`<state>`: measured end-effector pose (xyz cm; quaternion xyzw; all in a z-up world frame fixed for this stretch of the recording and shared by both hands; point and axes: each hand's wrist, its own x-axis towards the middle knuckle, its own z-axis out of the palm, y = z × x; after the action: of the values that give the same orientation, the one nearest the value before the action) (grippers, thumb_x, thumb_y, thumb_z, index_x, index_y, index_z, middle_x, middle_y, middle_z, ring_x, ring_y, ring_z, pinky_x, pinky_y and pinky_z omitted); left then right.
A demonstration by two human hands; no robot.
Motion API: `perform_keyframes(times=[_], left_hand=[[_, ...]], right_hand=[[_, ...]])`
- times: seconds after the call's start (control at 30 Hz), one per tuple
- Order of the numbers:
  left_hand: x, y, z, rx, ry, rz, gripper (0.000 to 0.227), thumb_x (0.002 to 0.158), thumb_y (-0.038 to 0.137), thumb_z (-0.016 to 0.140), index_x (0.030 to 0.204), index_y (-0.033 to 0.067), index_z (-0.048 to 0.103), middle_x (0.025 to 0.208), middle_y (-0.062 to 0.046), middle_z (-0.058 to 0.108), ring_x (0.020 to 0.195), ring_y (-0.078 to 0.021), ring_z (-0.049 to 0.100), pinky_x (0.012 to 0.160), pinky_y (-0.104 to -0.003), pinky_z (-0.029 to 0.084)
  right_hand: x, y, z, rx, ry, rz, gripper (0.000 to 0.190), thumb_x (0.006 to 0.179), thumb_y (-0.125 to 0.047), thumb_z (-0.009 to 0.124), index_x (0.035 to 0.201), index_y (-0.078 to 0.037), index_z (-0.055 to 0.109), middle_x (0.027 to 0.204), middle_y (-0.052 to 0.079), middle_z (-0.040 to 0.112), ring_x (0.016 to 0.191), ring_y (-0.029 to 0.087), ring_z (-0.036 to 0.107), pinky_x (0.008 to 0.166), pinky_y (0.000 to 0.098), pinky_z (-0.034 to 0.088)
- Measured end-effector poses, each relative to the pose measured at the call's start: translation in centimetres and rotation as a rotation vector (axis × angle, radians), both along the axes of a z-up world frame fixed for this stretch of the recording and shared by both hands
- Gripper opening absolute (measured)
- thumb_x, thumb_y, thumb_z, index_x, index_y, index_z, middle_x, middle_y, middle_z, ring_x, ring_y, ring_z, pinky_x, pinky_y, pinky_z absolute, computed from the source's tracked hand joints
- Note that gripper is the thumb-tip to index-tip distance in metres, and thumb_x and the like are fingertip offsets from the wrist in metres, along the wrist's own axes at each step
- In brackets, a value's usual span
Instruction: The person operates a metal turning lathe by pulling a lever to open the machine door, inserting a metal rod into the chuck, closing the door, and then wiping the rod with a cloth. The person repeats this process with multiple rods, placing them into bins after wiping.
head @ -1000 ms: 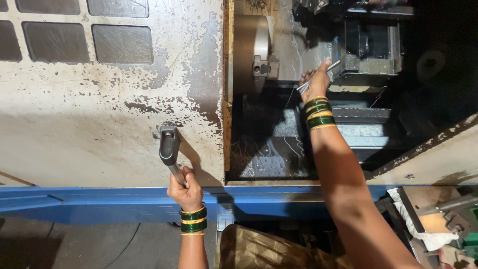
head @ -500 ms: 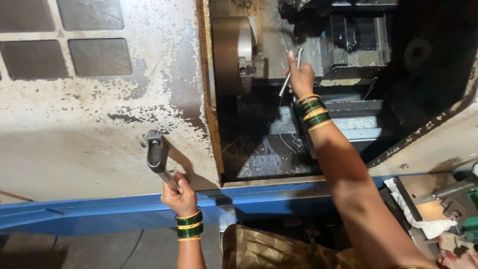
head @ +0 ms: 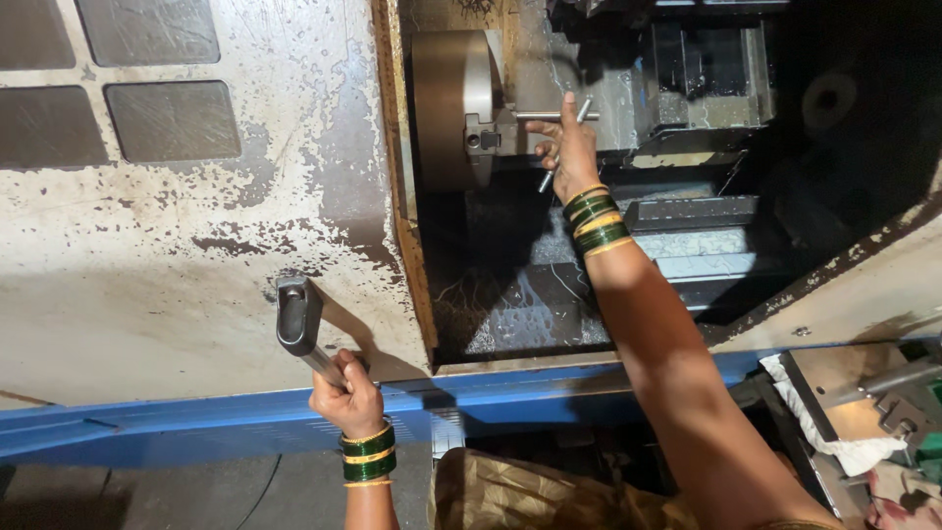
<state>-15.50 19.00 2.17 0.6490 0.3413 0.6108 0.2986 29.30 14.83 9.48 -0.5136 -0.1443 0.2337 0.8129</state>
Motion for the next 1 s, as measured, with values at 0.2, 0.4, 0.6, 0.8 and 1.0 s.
perform_keyframes(times=[0.2, 0.4, 0.6, 0.8, 1.0], left_hand=[[0.0, 0.3, -0.2, 0.024, -0.002, -0.017, 0.014, 0.100, 0.002, 0.059, 0.087, -0.0007, 0.060, 0.066, -0.001, 0.061, 0.053, -0.0048, 0.046, 0.049, -0.025, 0.036], [-0.1, 0.1, -0.5, 0.011, -0.017, -0.025, 0.012, 0.100, 0.002, 0.059, 0.089, -0.0018, 0.062, 0.067, -0.001, 0.062, 0.054, -0.0049, 0.045, 0.050, -0.025, 0.036], [-0.1, 0.2, -0.7, 0.016, -0.004, 0.004, 0.012, 0.100, 0.002, 0.061, 0.089, -0.0021, 0.062, 0.065, -0.002, 0.059, 0.054, -0.0068, 0.043, 0.051, -0.027, 0.034], [0.0, 0.1, -0.6, 0.002, -0.031, -0.011, 0.012, 0.101, 0.002, 0.061, 0.089, -0.0024, 0.061, 0.066, -0.003, 0.060, 0.055, -0.0066, 0.045, 0.052, -0.026, 0.036], [0.1, 0.1, -0.4, 0.016, -0.016, -0.005, 0.013, 0.102, 0.002, 0.060, 0.090, -0.0032, 0.061, 0.069, -0.004, 0.063, 0.057, -0.0060, 0.047, 0.053, -0.025, 0.038]], right_hand=[[-0.1, 1.6, 0.2, -0.254, -0.028, 0.249, 0.057, 0.092, -0.068, 0.061, 0.082, -0.015, 0.041, 0.060, -0.007, 0.040, 0.042, 0.004, 0.037, 0.035, 0.0191, 0.029], [-3.1, 0.4, -1.1, -0.039, -0.089, -0.093, 0.047, 0.096, -0.049, 0.067, 0.119, -0.011, 0.050, 0.062, -0.008, 0.041, 0.043, 0.003, 0.037, 0.036, 0.0199, 0.029], [-5.6, -0.6, -1.4, -0.011, -0.210, -0.030, 0.071, 0.101, -0.019, 0.063, 0.163, -0.020, 0.027, 0.062, -0.007, 0.040, 0.044, 0.003, 0.037, 0.037, 0.0198, 0.030], [-5.5, -0.3, -2.3, -0.063, -0.293, -0.011, 0.081, 0.099, 0.002, 0.052, 0.167, -0.027, 0.017, 0.069, -0.006, 0.045, 0.050, 0.004, 0.040, 0.041, 0.0206, 0.034], [-5.0, -0.5, -3.1, -0.059, -0.348, 0.003, 0.085, 0.099, 0.005, 0.055, 0.167, -0.028, 0.017, 0.076, -0.005, 0.051, 0.056, 0.004, 0.044, 0.045, 0.0205, 0.035]])
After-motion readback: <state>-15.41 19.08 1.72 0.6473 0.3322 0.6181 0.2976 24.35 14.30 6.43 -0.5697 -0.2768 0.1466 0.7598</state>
